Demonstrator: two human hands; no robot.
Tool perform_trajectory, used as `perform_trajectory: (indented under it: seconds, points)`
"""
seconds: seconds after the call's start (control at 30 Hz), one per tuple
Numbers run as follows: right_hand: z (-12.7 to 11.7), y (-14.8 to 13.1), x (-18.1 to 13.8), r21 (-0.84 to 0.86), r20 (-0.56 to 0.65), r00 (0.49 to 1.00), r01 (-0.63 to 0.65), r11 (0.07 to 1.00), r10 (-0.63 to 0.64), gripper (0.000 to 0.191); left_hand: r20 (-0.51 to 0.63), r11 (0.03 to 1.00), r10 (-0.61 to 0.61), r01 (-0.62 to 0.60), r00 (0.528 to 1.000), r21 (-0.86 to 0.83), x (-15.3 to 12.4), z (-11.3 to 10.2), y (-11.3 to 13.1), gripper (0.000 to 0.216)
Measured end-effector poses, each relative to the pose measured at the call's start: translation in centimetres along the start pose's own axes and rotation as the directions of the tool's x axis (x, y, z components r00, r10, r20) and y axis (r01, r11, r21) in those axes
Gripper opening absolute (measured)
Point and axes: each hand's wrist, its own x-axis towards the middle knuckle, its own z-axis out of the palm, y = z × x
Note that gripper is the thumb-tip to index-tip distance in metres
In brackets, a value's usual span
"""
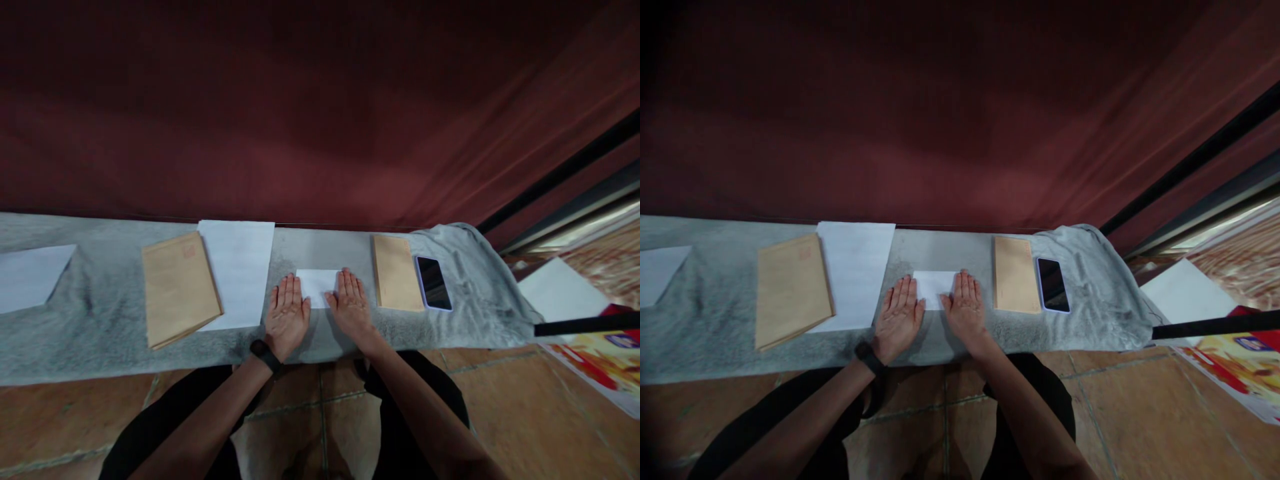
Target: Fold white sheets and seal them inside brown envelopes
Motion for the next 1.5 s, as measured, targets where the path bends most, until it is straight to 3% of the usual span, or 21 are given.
perform_trajectory:
  seconds: [0.13,0.3,0.53,0.83,1.5]
  points:
    - [-0.4,0.2,-0.1,-0.011,0.016,1.000,-0.019,1.000,0.019,0.065,0.003,1.000,0.004,-0.004,1.000,0.006,0.4,-0.2,-0.1,0.063]
    - [-0.8,0.1,0.2,-0.001,0.020,0.999,-0.034,0.999,0.034,0.062,0.031,0.995,0.098,-0.098,0.995,0.016,0.9,-0.3,0.8,0.061]
    - [-0.5,-1.1,0.8,0.120,0.093,0.990,0.098,0.988,-0.109,0.054,0.150,0.974,0.198,-0.212,0.969,0.077,1.8,0.3,2.6,0.057]
    - [-0.1,-1.0,1.0,0.103,0.088,0.992,0.079,0.992,-0.088,0.056,0.196,0.961,0.176,-0.211,0.965,0.179,2.5,0.7,2.0,0.058]
    - [0.3,0.9,0.5,-0.024,-0.021,1.000,0.009,1.000,-0.010,0.065,0.116,0.972,0.060,-0.085,0.991,0.221,2.9,0.0,0.4,0.067]
